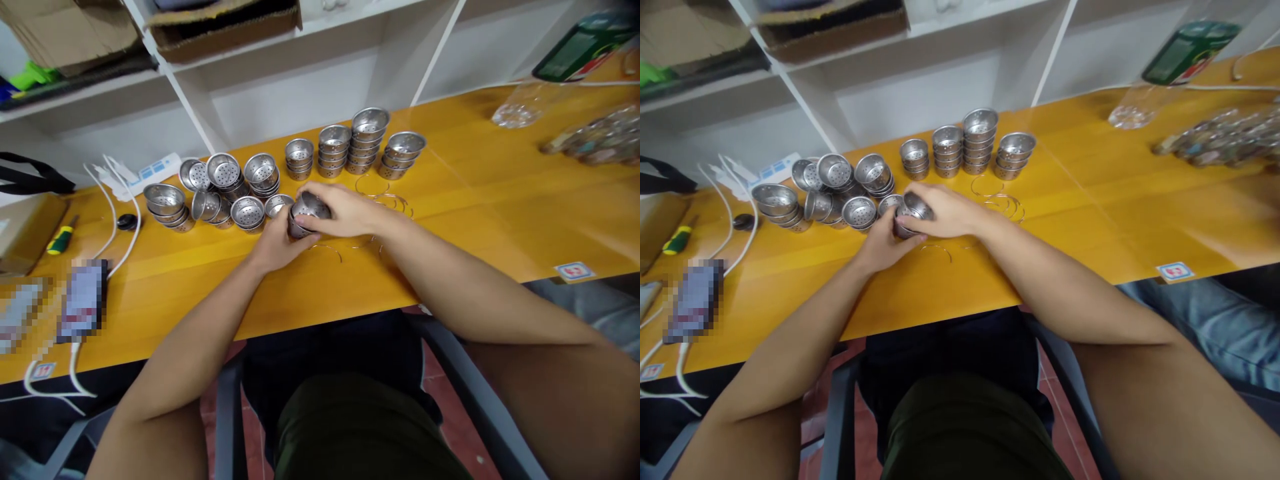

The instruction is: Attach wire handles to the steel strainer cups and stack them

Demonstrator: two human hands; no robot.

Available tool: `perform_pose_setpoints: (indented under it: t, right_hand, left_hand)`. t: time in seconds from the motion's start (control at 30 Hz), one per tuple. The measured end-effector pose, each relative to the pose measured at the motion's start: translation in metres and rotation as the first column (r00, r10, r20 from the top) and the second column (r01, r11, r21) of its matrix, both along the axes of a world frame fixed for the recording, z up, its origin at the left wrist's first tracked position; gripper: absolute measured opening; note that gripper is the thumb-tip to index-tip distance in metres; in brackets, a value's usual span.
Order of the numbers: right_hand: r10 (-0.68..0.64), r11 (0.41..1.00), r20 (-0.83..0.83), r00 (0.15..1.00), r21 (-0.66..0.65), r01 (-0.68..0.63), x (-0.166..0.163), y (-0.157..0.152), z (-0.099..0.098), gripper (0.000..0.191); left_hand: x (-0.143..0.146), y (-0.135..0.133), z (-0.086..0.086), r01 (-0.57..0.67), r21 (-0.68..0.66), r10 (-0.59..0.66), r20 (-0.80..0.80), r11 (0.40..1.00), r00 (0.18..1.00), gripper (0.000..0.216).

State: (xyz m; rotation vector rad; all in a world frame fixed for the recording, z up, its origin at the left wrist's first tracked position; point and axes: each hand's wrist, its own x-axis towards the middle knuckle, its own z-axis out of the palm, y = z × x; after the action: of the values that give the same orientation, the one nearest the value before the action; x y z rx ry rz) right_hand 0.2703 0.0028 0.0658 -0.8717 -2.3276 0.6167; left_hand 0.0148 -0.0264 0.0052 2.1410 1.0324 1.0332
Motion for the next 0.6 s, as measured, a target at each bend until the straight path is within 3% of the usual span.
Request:
perform_pose_setpoints:
  t: [0.07,0.13,0.3,0.47,0.6]
  right_hand:
    - [0.047,0.999,-0.104,0.993,0.01,-0.046,0.016,0.017,-0.004,0.076]
    - [-0.016,0.999,-0.154,0.988,0.036,0.021,0.031,0.034,-0.011,0.087]
    - [-0.24,0.971,-0.035,0.97,0.009,0.24,0.04,0.063,-0.04,0.124]
    - [-0.416,0.908,0.108,0.903,-0.009,0.419,0.016,0.06,-0.044,0.101]
    - [-0.456,0.884,0.185,0.871,-0.022,0.467,0.003,0.052,-0.039,0.093]
  left_hand:
    - [0.001,0.001,-0.001,0.014,0.013,-0.015,0.027,1.0,1.0,0.067]
    - [0.002,0.003,-0.002,0.01,0.049,-0.013,0.058,0.999,0.998,0.073]
    - [-0.002,0.011,-0.011,0.011,0.062,-0.02,0.149,0.998,0.989,0.083]
    - [-0.005,0.018,-0.017,0.036,0.125,-0.058,0.173,0.991,0.983,0.082]
    - [-0.004,0.017,-0.016,0.008,0.119,-0.027,0.166,0.993,0.986,0.083]
